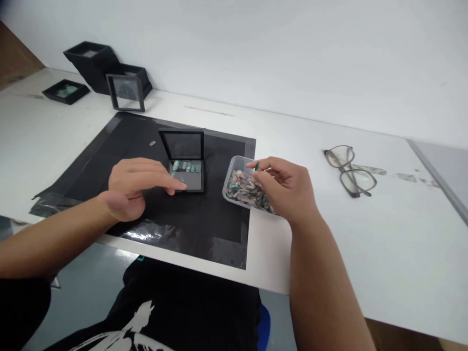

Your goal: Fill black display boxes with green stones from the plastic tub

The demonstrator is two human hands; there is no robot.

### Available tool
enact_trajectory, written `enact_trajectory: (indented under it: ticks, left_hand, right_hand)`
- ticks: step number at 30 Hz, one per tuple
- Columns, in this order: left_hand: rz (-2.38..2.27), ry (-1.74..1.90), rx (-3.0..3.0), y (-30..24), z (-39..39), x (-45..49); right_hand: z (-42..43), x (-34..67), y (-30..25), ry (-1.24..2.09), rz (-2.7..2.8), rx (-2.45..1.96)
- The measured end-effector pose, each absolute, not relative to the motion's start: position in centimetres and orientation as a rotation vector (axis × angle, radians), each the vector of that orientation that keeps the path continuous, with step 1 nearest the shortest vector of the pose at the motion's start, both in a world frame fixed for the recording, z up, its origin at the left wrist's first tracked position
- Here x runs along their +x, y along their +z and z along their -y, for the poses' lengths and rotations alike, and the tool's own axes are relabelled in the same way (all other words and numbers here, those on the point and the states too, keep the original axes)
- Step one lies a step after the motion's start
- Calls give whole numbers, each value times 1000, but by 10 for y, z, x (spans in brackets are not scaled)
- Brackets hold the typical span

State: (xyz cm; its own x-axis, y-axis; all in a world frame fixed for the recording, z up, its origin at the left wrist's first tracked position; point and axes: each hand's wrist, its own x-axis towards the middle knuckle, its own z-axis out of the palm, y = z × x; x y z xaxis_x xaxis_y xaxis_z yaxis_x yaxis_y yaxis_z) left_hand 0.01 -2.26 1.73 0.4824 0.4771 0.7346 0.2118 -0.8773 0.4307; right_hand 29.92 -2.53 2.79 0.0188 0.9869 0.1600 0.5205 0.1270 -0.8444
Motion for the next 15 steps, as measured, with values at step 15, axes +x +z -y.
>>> enact_trajectory:
  ticks: [15]
  left_hand:
    - [-631,1347,2628,27,24,6]
  right_hand:
    - [26,302,29,740,1798,-1605]
